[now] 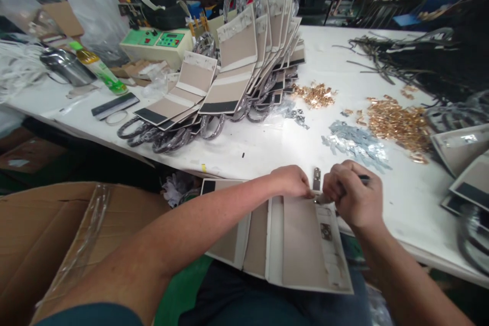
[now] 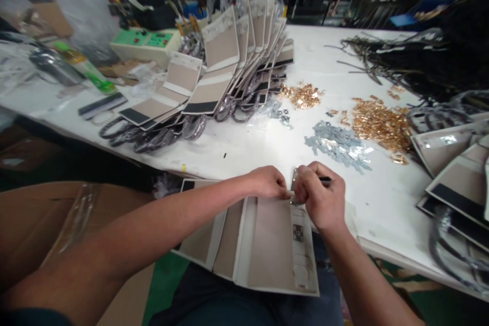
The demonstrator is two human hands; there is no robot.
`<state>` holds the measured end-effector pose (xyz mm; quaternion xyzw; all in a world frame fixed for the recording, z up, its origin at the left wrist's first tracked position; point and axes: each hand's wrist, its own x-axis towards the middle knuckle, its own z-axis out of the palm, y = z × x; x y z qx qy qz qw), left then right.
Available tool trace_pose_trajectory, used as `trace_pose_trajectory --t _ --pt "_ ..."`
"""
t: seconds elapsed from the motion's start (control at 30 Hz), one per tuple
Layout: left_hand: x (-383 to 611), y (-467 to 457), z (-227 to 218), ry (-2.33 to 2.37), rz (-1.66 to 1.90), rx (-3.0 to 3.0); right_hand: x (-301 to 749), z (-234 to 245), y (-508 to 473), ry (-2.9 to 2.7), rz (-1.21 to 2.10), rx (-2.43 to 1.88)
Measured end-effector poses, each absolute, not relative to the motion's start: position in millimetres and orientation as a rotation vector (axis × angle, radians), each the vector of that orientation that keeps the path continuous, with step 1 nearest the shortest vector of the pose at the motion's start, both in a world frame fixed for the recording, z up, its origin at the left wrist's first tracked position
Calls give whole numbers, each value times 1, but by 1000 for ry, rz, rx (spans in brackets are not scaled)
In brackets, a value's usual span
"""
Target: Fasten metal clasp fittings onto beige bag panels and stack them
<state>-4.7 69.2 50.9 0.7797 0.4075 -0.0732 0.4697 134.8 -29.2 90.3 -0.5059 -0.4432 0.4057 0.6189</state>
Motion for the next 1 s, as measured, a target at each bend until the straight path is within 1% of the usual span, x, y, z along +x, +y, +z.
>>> trace_pose_trajectory --t 0.2,0.33,0.43,0.5,0.57,0.63,0.67,0.73,0.8,0.9,1.0 --pt "-4 70 52 1001 -202 1941 142 80 -31 -887 853 -1039" --pt "-3 70 55 1007 -223 1953 138 67 -29 -842 944 -1081" --pt "-6 63 60 1020 -193 2022 135 64 -27 -897 903 -1115" --pt "-13 49 62 1053 -53 2141 134 64 -28 -942 863 -1151" --pt "-24 27 62 1053 199 2316 135 65 -28 -974 843 -1172" --pt "-40 -3 59 948 428 2481 136 64 -29 -997 831 -1182" --pt "-49 -19 56 858 471 2546 137 64 -29 -1005 830 -1183" --pt "-66 -52 47 653 443 2657 137 63 -28 -1015 834 -1178" --pt "-77 -79 36 496 305 2747 137 63 -28 -1021 843 -1171" --pt "-78 -102 24 536 99 2818 136 64 -29 -1022 855 -1166" --pt "-68 -105 20 643 20 2834 136 66 -30 -1010 865 -1158"
